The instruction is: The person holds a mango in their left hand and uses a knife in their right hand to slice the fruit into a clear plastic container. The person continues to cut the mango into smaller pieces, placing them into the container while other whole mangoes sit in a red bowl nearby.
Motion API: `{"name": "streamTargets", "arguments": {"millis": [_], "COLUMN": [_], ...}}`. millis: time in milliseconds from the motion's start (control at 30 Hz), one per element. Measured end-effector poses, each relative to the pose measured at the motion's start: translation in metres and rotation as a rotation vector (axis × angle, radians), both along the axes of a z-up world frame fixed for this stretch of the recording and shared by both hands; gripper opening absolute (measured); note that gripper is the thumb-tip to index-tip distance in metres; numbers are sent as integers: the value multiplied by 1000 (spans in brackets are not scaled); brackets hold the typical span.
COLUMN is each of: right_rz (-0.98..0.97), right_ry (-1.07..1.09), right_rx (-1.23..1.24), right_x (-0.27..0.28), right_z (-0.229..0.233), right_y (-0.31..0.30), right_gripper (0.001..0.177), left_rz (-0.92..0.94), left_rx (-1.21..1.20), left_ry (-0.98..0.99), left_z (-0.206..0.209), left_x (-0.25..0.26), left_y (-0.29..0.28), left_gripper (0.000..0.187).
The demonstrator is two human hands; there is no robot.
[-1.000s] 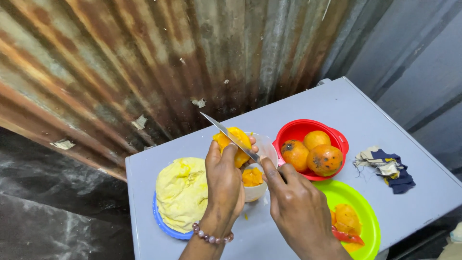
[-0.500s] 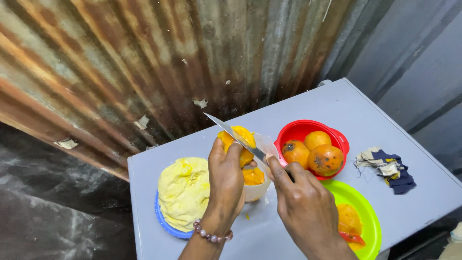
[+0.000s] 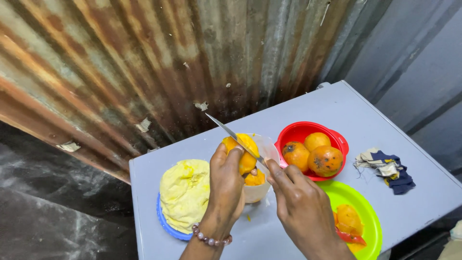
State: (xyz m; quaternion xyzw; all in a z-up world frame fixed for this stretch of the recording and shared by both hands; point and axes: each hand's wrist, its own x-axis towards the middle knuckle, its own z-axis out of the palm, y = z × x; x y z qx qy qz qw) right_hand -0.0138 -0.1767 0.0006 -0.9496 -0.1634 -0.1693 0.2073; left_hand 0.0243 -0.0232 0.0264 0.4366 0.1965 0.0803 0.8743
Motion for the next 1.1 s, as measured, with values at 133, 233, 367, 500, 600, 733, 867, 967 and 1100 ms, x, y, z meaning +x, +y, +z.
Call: {"name": "streamTargets", "arguments": {"millis": [133,233,367,500,600,733,867,967,1100], "right_rz": [-29,-31,-22,-46,28,62,66,69,72], "right_ry": [-25,-24,-149,-46,-87,-16,-9,-15,-68], "right_rx": [-81,-78,-117,-91,-19,62,54,40,43], "right_x": [0,4,6,3,13,14,13,18,20], "right_z": [-10,-6,-9,-14,-9,-10,-20,-19,-20], "right_y": [-4,2,3,-8,-3,-4,-11,-5,-4], "right_gripper": [51,47,51,51,47,48,47,46,49], "left_rz": [14,-21,-37,-41,-67,-51,-14,-26,20], "left_rx": [-37,-63,-119,-118,-117,-119,-138,-126,-163], "left_ry": [-3,9,5,51,38,16,61,88,94], "left_z": [4,8,5,10,14,8,6,10,5], "left_x": [0,-3,-2,-1,-3,-2,-1,-4,-2], "left_y": [6,0,4,12,6,9,10,2,3], "left_gripper": [9,8,11,15,12,11,11,10,14]}}
